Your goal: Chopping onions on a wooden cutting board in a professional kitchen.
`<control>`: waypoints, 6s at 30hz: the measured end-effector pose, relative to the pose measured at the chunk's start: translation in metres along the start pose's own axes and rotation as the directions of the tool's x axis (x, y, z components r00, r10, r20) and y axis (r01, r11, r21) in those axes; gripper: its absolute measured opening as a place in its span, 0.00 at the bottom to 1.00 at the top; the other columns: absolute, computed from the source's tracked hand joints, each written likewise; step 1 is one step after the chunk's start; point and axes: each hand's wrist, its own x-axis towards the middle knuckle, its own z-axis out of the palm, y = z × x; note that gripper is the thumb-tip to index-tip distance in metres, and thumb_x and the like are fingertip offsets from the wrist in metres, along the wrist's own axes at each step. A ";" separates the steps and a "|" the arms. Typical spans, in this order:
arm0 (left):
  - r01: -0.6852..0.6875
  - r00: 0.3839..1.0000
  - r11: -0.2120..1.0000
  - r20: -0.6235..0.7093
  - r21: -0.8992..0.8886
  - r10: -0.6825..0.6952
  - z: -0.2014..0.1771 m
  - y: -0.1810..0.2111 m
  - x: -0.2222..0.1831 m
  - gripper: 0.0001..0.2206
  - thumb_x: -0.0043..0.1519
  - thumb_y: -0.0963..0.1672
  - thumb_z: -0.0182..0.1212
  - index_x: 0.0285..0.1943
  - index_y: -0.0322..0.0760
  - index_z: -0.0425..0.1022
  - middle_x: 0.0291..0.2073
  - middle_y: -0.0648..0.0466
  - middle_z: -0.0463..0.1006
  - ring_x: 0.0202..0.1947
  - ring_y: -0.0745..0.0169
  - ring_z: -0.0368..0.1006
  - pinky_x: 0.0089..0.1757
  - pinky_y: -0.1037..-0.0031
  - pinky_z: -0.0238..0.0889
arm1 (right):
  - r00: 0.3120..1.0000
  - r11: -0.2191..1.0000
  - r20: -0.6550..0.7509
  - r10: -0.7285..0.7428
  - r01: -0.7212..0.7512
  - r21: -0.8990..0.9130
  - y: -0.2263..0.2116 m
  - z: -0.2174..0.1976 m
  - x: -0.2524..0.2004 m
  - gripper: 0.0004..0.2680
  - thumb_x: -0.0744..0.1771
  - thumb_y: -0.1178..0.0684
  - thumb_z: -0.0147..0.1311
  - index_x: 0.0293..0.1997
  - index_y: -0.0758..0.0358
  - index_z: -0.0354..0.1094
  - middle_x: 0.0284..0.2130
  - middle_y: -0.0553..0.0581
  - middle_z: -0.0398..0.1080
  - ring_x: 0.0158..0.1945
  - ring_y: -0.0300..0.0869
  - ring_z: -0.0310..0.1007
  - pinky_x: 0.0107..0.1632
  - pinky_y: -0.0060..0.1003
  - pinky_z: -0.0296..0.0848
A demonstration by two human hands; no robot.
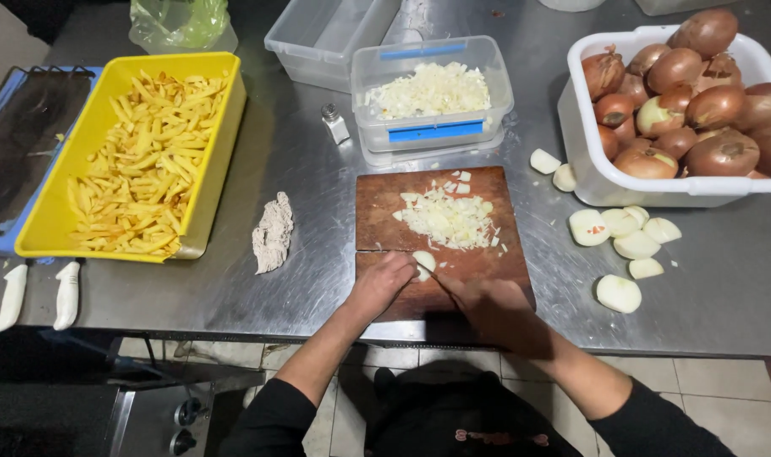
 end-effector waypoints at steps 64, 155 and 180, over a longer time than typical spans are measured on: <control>0.236 0.953 0.923 -0.114 -0.305 -0.281 0.014 0.014 0.035 0.13 0.55 0.42 0.71 0.44 0.36 0.72 0.48 0.49 0.72 0.51 0.46 0.70 0.46 0.61 0.70 | 0.934 0.985 -0.344 0.098 -0.041 0.167 0.018 0.064 0.020 0.16 0.67 0.54 0.49 0.64 0.54 0.63 0.24 0.56 0.75 0.26 0.49 0.79 0.26 0.45 0.73; 0.183 0.962 0.958 -0.160 -0.220 -0.221 0.055 0.030 0.214 0.17 0.56 0.41 0.68 0.54 0.39 0.73 0.48 0.46 0.79 0.51 0.41 0.73 0.50 0.56 0.69 | 0.842 0.757 -0.399 0.364 -0.018 0.653 0.053 0.111 0.027 0.07 0.64 0.51 0.57 0.38 0.64 0.70 0.33 0.62 0.74 0.38 0.54 0.76 0.40 0.50 0.73; -0.104 0.990 0.994 0.098 0.034 0.101 -0.016 -0.001 0.018 0.12 0.60 0.40 0.53 0.51 0.34 0.76 0.50 0.50 0.76 0.52 0.50 0.74 0.50 0.64 0.69 | 0.932 0.990 -0.338 0.133 -0.110 0.087 0.004 0.076 0.004 0.13 0.68 0.52 0.49 0.59 0.52 0.68 0.21 0.54 0.73 0.22 0.49 0.76 0.22 0.46 0.72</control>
